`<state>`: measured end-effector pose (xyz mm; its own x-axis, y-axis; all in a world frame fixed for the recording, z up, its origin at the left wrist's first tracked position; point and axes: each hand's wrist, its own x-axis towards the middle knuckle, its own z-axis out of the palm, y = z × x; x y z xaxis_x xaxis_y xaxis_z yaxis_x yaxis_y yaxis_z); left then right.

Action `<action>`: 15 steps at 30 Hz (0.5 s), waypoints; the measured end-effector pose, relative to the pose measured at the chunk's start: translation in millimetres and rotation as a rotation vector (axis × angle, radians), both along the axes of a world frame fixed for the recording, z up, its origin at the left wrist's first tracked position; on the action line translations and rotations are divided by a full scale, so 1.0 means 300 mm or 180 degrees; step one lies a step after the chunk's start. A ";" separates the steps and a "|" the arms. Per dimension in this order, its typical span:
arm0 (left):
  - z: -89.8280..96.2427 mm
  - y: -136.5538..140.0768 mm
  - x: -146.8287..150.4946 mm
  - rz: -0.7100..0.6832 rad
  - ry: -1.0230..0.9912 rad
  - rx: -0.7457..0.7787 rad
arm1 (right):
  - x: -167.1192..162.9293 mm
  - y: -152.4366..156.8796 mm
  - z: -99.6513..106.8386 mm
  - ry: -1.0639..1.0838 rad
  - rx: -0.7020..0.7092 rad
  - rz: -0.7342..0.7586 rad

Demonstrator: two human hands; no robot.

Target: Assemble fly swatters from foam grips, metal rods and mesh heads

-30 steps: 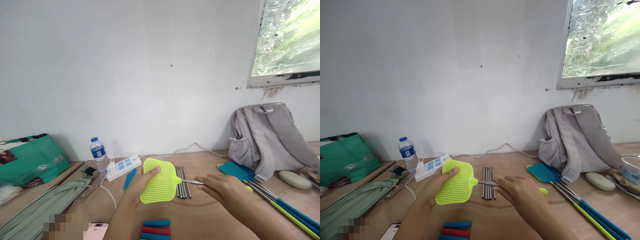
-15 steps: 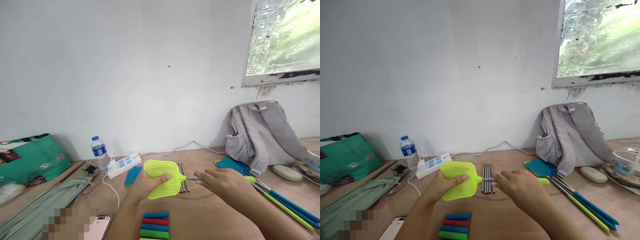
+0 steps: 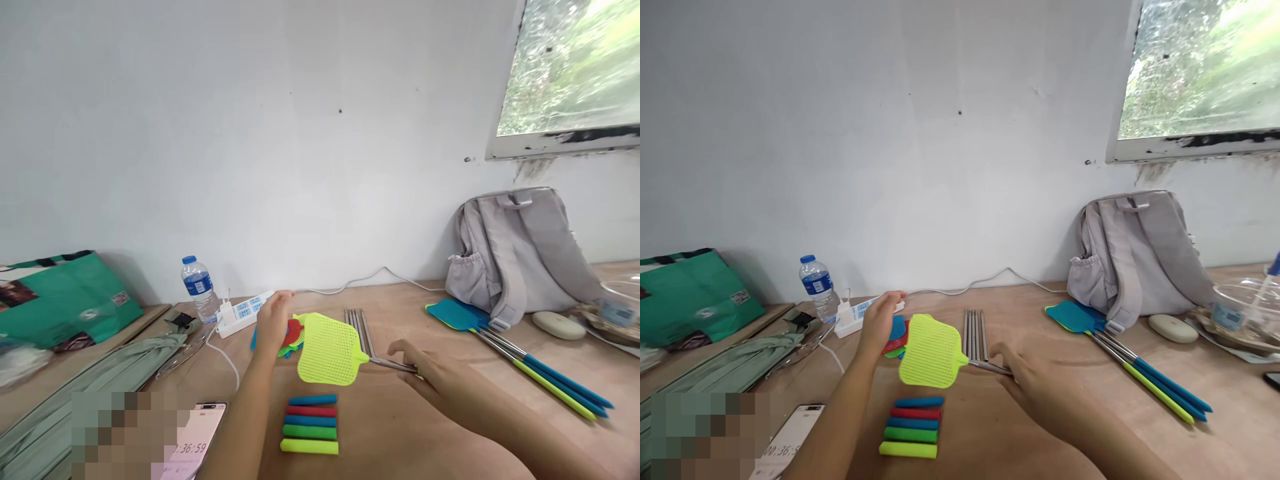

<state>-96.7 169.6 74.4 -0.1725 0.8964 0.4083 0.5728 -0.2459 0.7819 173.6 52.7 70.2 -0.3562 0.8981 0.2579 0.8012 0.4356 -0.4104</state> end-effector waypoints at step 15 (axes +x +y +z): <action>-0.332 0.115 -0.106 0.0530 0.2078 -0.0988 | 0.701 0.066 -0.435 -0.0341 0.1052 -0.1947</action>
<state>-128.5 204.0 -25.3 -0.1251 0.9704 0.2064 0.9554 0.0617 0.2888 383.8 72.5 -60.2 0.1493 0.8260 0.5436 0.9708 -0.0180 -0.2393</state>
